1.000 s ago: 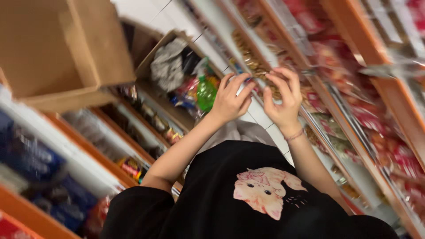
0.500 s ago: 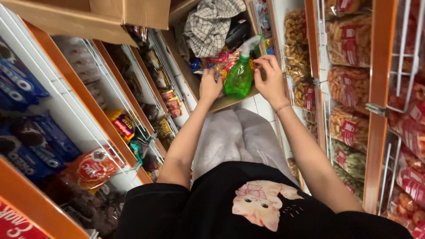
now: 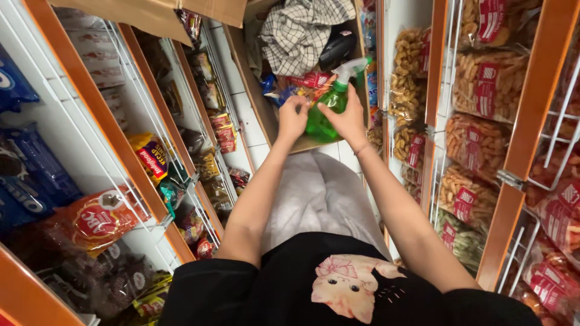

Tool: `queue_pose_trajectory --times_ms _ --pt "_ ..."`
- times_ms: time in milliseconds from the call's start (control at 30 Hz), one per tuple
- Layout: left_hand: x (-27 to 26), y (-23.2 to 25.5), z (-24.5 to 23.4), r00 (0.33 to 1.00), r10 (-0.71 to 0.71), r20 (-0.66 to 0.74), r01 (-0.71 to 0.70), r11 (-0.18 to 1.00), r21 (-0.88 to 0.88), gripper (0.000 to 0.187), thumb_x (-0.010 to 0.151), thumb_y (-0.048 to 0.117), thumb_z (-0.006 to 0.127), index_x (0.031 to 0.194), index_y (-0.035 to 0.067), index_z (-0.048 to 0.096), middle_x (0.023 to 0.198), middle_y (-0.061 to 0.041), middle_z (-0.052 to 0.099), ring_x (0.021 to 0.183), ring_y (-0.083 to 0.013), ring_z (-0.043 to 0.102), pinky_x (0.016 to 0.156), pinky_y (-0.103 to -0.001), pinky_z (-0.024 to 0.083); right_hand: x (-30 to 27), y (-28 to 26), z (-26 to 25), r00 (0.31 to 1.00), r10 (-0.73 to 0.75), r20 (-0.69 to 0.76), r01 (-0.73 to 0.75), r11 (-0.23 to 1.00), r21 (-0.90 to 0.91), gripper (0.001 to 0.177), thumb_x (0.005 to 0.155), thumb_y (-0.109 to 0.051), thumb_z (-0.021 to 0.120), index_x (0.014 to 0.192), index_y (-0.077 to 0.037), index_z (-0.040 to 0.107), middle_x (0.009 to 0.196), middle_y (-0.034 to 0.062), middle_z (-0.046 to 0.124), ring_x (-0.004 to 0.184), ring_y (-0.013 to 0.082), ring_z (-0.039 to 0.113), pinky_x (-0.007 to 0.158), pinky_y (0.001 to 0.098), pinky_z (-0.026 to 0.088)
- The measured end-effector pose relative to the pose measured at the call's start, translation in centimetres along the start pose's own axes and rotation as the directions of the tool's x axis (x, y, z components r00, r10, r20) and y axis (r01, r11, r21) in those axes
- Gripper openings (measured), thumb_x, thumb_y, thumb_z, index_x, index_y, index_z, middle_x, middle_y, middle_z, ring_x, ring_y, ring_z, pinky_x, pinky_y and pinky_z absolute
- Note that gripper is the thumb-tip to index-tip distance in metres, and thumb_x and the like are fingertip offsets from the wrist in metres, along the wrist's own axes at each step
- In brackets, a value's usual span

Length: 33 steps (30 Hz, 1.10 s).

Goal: The person takes packaged snacks from a cardboard box and places them onto wire shelves in a store aisle. They arrange the items in rows and later use a cloth to wipe the shelf surface.

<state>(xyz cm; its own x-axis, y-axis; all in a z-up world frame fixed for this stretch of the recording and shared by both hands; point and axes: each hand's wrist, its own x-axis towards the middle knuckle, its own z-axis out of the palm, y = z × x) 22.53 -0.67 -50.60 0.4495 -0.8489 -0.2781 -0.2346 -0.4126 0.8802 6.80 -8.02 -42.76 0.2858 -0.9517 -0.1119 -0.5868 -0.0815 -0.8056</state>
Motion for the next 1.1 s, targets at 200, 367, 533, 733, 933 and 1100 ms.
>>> queue_pose_trajectory --times_ms 200,367,533,733,933,1100 --pt "-2.0 3.6 -1.7 0.999 0.03 -0.028 -0.034 0.986 -0.162 0.01 0.095 0.007 0.065 0.091 -0.003 0.066 0.115 -0.017 0.074 0.11 -0.031 0.071 0.098 -0.038 0.052 1.0 0.3 -1.1 0.95 0.291 0.111 -0.303 0.946 0.114 0.046 0.09 -0.028 0.081 0.123 -0.003 0.062 0.11 0.0127 0.073 0.102 0.0234 0.071 0.092 0.0361 0.054" --pt "-3.0 6.9 -5.5 0.991 -0.015 -0.132 -0.049 0.882 -0.469 0.016 0.107 0.012 0.056 0.097 -0.001 0.059 0.123 -0.014 0.072 0.115 -0.0195 0.066 0.105 -0.035 0.049 0.3 1.0 -1.6 0.985 0.161 0.063 -0.17 0.972 0.165 0.035 0.091 -0.01 0.078 0.122 -0.004 0.064 0.111 0.0117 0.071 0.105 0.0239 0.068 0.096 0.0355 0.053" --pt "-2.9 8.8 -8.4 0.975 -0.088 -0.203 -0.044 0.823 -0.566 0.019 0.11 0.015 0.052 0.098 0.001 0.058 0.116 -0.012 0.074 0.098 -0.0091 0.064 0.09 -0.026 0.052 -1.2 2.8 -0.1 0.988 0.153 -0.013 -0.153 0.988 0.026 0.046 0.089 -0.009 0.08 0.131 -0.004 0.061 0.117 0.0124 0.069 0.112 0.0257 0.066 0.101 0.0371 0.051" --pt "-2.3 13.0 -12.3 0.961 -0.044 -0.271 -0.11 0.844 -0.525 0.024 0.112 0.016 0.05 0.097 0.001 0.06 0.099 -0.008 0.075 0.084 -0.0082 0.063 0.079 -0.025 0.053 -1.1 2.1 -1.0 0.91 0.41 -0.055 -0.4 0.906 0.138 0.098 0.085 -0.015 0.084 0.16 -0.004 0.023 0.151 0.025 0.04 0.14 0.0345 0.044 0.114 0.0385 0.039" --pt "-1.2 23.6 -17.7 0.96 0.277 0.041 -0.256 0.93 -0.265 0.017 0.108 0.013 0.055 0.105 0.004 0.07 0.098 -0.006 0.075 0.08 -0.0096 0.067 0.073 -0.024 0.053 -1.1 -10.8 -9.7 0.988 -0.082 -0.134 0.08 0.997 -0.018 0.118 0.085 -0.015 0.089 0.17 -0.009 0.007 0.171 0.0254 0.01 0.163 0.04 0.018 0.137 0.0479 0.02" --pt "-0.1 33.3 -19.3 0.613 0.649 0.451 -0.725 0.689 -0.007 0.014 0.104 0.023 0.065 0.106 0.014 0.075 0.089 -0.003 0.074 0.078 -0.0215 0.069 0.079 -0.034 0.046 1.4 -21.0 -15.8 0.892 -0.413 0.184 0.449 0.858 -0.249 0.083 0.074 -0.014 0.091 0.147 -0.01 0.052 0.146 0.0179 0.053 0.14 0.0364 0.048 0.123 0.0533 0.028"
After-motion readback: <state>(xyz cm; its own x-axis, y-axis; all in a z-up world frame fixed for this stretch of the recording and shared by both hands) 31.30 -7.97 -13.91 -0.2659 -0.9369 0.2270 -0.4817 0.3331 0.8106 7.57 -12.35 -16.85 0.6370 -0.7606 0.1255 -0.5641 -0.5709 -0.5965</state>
